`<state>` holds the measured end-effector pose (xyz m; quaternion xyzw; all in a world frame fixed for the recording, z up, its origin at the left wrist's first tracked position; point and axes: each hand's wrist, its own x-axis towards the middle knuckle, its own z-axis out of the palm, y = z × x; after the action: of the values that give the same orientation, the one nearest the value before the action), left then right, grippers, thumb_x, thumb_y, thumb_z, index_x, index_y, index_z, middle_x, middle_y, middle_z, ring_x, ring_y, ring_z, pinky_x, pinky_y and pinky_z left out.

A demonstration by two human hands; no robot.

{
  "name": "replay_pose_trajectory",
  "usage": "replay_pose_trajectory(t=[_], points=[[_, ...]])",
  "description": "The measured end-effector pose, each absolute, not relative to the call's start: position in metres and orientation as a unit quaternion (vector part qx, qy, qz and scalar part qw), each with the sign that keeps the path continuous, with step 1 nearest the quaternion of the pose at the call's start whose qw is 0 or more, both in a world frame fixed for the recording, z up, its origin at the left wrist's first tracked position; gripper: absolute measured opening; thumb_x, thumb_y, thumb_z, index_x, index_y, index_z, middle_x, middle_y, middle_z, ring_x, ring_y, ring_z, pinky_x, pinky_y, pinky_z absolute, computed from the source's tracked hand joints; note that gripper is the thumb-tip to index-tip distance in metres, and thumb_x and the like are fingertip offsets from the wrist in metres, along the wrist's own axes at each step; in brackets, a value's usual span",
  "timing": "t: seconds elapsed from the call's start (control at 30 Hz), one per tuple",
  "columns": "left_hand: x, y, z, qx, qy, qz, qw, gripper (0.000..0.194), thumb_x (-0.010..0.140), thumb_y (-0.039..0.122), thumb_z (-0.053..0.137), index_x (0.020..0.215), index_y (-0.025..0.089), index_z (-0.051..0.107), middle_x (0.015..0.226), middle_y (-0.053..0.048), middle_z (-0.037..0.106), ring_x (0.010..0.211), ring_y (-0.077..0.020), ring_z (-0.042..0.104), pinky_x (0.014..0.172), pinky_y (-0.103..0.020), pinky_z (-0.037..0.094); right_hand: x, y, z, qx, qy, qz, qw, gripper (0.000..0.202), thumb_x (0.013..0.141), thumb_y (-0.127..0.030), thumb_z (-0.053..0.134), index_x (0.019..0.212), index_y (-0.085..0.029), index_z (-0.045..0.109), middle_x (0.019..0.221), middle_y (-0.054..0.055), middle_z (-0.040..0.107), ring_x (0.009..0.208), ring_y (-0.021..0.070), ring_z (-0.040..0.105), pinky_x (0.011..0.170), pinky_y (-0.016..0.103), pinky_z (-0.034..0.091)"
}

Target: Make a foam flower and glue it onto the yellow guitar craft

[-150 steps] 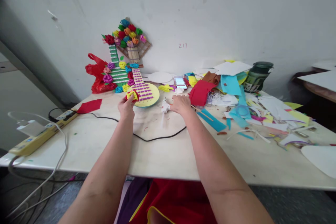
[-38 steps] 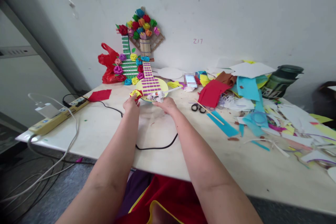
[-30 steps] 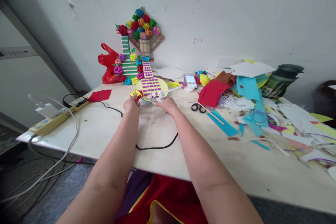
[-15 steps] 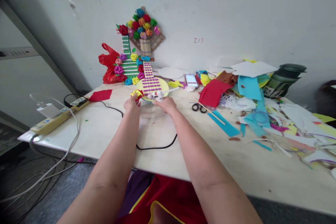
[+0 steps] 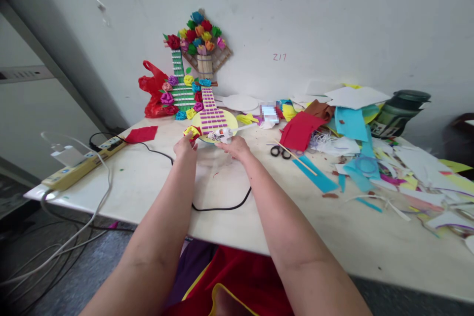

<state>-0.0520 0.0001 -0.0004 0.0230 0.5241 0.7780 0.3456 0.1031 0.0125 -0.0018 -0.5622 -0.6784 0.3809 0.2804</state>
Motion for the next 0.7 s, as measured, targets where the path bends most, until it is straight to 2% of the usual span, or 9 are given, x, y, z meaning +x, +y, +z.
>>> replay_pose_trajectory(t=[0.37, 0.7], points=[[-0.0544, 0.0034, -0.0035, 0.02, 0.514, 0.786, 0.343, 0.02, 0.063, 0.015, 0.066, 0.075, 0.015, 0.05, 0.08, -0.004, 0.059, 0.075, -0.0134, 0.059, 0.055, -0.021, 0.042, 0.1018, 0.0211, -0.0093, -0.535, -0.715, 0.353, 0.28, 0.044, 0.065, -0.054, 0.063, 0.086, -0.015, 0.066, 0.071, 0.005, 0.062, 0.038, 0.0068, 0.044, 0.035, 0.02, 0.038], [-0.0546, 0.0054, -0.0039, 0.01, 0.53, 0.78, 0.332, 0.02, 0.062, 0.015, 0.068, 0.074, 0.015, 0.051, 0.078, -0.003, 0.058, 0.073, -0.0123, 0.058, 0.054, -0.02, 0.043, 0.098, 0.0187, -0.0068, -0.552, -0.72, 0.334, 0.255, 0.042, 0.068, -0.053, 0.061, 0.087, -0.016, 0.066, 0.06, 0.001, 0.058, 0.041, 0.0089, 0.048, 0.041, 0.021, 0.041]])
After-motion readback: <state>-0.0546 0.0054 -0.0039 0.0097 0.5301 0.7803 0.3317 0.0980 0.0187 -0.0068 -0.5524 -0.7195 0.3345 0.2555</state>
